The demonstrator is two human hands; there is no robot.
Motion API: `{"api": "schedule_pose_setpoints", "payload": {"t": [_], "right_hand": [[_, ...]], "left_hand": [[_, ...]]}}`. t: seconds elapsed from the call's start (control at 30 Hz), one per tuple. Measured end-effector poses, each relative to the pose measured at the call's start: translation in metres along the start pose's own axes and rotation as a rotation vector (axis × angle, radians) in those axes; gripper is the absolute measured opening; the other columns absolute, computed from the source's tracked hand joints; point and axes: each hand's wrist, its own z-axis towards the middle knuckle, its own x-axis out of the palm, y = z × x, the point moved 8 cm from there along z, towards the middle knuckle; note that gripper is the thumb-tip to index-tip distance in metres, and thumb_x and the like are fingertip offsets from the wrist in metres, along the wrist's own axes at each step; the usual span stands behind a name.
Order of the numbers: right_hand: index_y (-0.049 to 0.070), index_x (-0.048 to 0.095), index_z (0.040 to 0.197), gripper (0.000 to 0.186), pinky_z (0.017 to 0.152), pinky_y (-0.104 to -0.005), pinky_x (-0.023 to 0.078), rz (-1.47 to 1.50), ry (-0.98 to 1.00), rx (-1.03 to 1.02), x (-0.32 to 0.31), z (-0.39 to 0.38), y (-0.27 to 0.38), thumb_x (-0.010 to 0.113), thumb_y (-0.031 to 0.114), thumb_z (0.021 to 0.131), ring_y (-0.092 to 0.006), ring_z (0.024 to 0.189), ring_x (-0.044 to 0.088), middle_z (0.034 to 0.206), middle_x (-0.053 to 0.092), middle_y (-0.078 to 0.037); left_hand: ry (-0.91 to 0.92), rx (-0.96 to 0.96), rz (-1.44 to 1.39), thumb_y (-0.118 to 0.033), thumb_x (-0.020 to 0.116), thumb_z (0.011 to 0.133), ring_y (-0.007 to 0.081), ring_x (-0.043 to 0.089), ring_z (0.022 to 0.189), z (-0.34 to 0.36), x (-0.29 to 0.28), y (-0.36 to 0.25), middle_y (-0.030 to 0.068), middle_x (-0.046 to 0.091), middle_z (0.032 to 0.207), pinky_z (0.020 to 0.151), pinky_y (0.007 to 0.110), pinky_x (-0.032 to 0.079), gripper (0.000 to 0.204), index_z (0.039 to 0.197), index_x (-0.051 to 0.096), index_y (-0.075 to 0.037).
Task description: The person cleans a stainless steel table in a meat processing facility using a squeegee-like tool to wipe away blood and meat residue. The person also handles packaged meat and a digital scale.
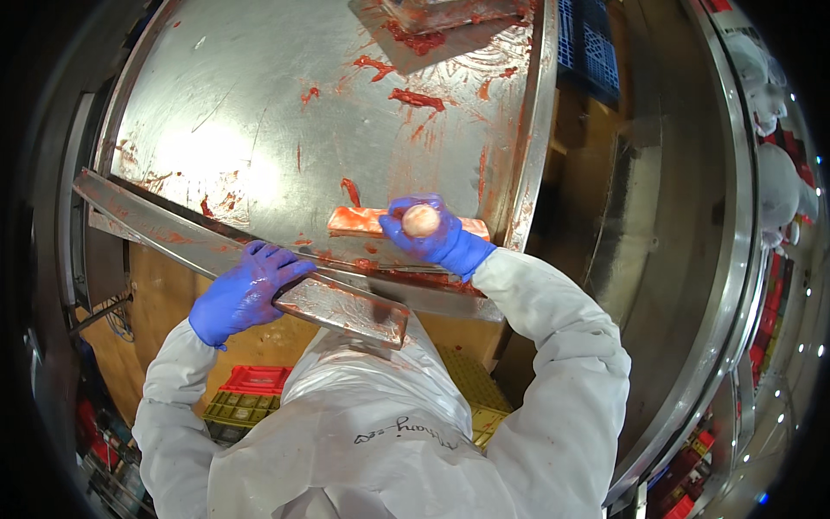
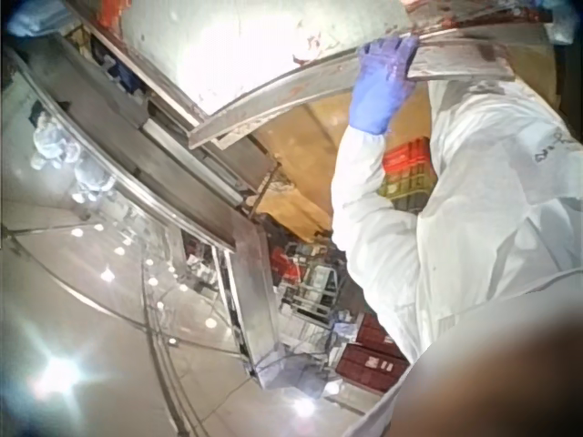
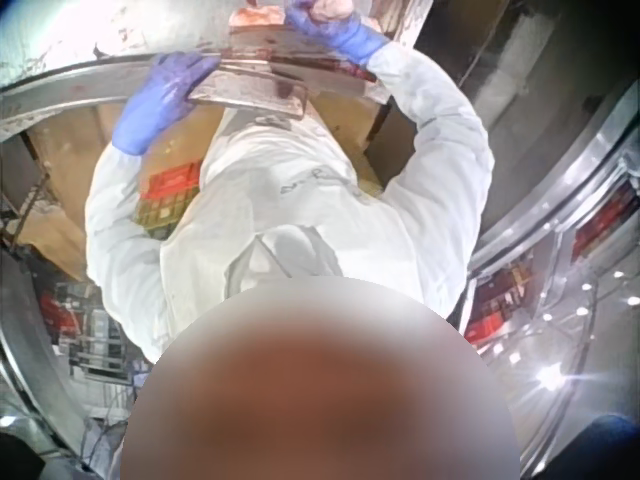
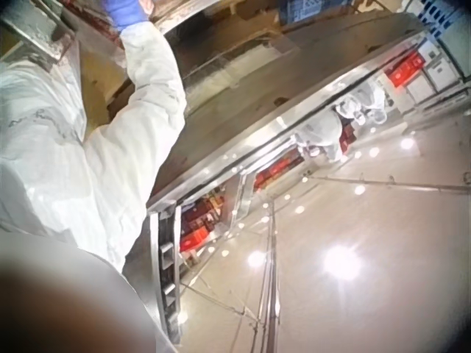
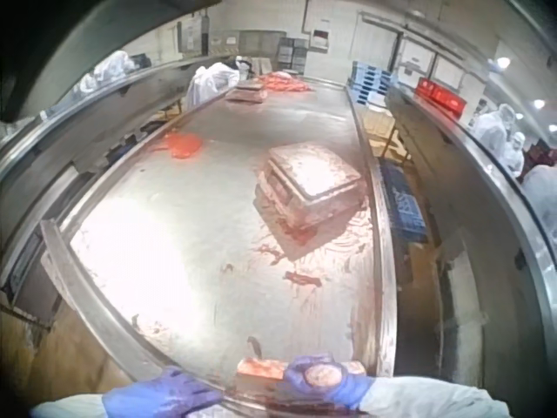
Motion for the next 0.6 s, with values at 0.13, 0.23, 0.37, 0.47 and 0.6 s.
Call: {"api": "schedule_pose_setpoints", "payload": {"t": [0.13,0.23,0.37,0.47,0.6], "right_hand": [[0.004,0.064,0.075,0.018,0.056,-0.0279,0.048,0.255,-0.101,0.048,-0.01,-0.03,-0.023,0.06,0.017,0.087,-0.0081,0.061,0.058,0.066,0.062,-0.003],[0.005,0.064,0.074,0.012,0.058,-0.0302,0.048,0.104,-0.087,-0.001,-0.004,-0.044,-0.014,0.06,0.011,0.084,-0.0151,0.062,0.06,0.068,0.063,-0.007],[0.004,0.056,0.069,0.01,0.055,-0.0384,0.042,-0.105,-0.05,-0.519,0.026,-0.044,0.01,0.064,0.006,0.075,-0.0303,0.059,0.053,0.064,0.054,-0.011],[0.006,0.053,0.066,0.015,0.054,-0.0389,0.04,-0.04,0.063,-0.521,0.027,-0.025,0.017,0.067,0.011,0.07,-0.0306,0.057,0.05,0.062,0.049,-0.012],[0.008,0.052,0.06,0.019,0.054,-0.0398,0.04,-0.075,0.275,-0.519,0.031,0.028,0.034,0.065,0.019,0.068,-0.0305,0.057,0.052,0.058,0.049,-0.012]], "left_hand": [[-0.017,-0.005,0.022,-0.008,0.069,0.068,0.0284,0.052,0.108,0.001,-0.002,-0.002,0.0099,0.056,0.11,0.095,0.045,0.037,0.058,0.123,0.052,-0.014],[0.012,-0.018,0.05,-0.01,0.07,0.068,0.0287,0.052,0.108,0.002,-0.002,-0.002,0.0097,0.056,0.11,0.095,0.045,0.037,0.06,0.125,0.052,-0.014],[0.065,-0.027,0.006,-0.01,0.073,0.06,0.032,0.051,0.108,0.006,-0.001,0.002,0.0124,0.055,0.111,0.099,0.045,0.035,0.074,0.129,0.048,-0.014],[0.068,-0.026,0.015,-0.011,0.073,0.06,0.0321,0.051,0.108,0.01,-0.003,0.003,0.0127,0.055,0.112,0.098,0.045,0.035,0.073,0.129,0.048,-0.014],[0.055,-0.031,0.014,-0.011,0.073,0.061,0.0319,0.051,0.108,0.016,-0.011,0.007,0.0126,0.056,0.112,0.098,0.044,0.036,0.071,0.128,0.049,-0.012]]}}
